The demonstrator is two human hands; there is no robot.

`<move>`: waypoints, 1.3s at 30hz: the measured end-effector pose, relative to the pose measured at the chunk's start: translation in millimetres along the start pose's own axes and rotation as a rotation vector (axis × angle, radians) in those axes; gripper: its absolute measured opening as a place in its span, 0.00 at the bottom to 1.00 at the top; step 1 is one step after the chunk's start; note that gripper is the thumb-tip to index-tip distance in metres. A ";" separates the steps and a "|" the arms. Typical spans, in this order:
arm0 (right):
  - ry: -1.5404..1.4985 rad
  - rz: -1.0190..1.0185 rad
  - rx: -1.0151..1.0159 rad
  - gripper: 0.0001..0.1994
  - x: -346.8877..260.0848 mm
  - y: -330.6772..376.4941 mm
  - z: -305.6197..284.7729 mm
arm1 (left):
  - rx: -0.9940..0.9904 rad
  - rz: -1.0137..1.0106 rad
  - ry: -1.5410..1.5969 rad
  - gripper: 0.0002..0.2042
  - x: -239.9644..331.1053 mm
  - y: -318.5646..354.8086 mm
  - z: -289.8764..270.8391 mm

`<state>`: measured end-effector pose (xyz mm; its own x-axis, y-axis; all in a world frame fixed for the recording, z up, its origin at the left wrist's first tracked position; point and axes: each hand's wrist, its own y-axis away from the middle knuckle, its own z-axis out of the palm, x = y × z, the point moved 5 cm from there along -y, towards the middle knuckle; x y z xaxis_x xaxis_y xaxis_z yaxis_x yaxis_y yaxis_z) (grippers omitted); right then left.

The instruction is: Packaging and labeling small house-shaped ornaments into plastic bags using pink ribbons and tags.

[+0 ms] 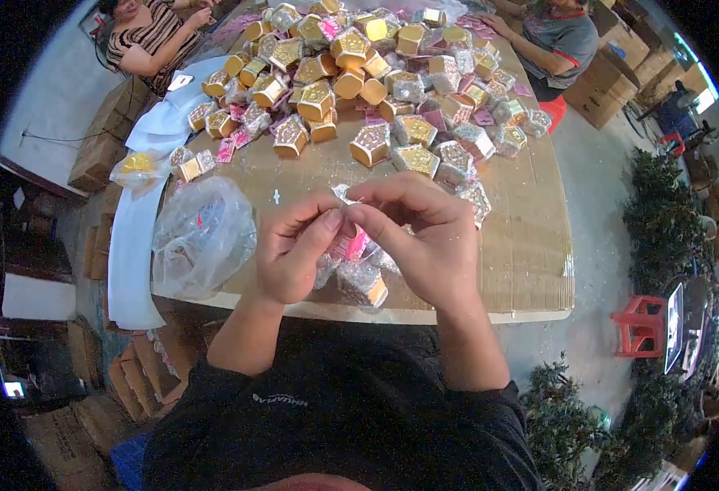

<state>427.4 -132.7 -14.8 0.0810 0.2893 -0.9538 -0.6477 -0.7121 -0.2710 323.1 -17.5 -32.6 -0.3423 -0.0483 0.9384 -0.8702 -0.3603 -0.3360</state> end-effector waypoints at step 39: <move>-0.170 -0.214 -0.237 0.01 -18.2 -23.0 -10.6 | -0.109 0.222 0.511 0.14 -13.7 -3.9 -22.3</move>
<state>448.9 -128.3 7.3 0.0560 0.5357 -0.8425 -0.4340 -0.7469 -0.5038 323.3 5.3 -46.0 -0.6254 0.3548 0.6950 -0.7803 -0.2932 -0.5525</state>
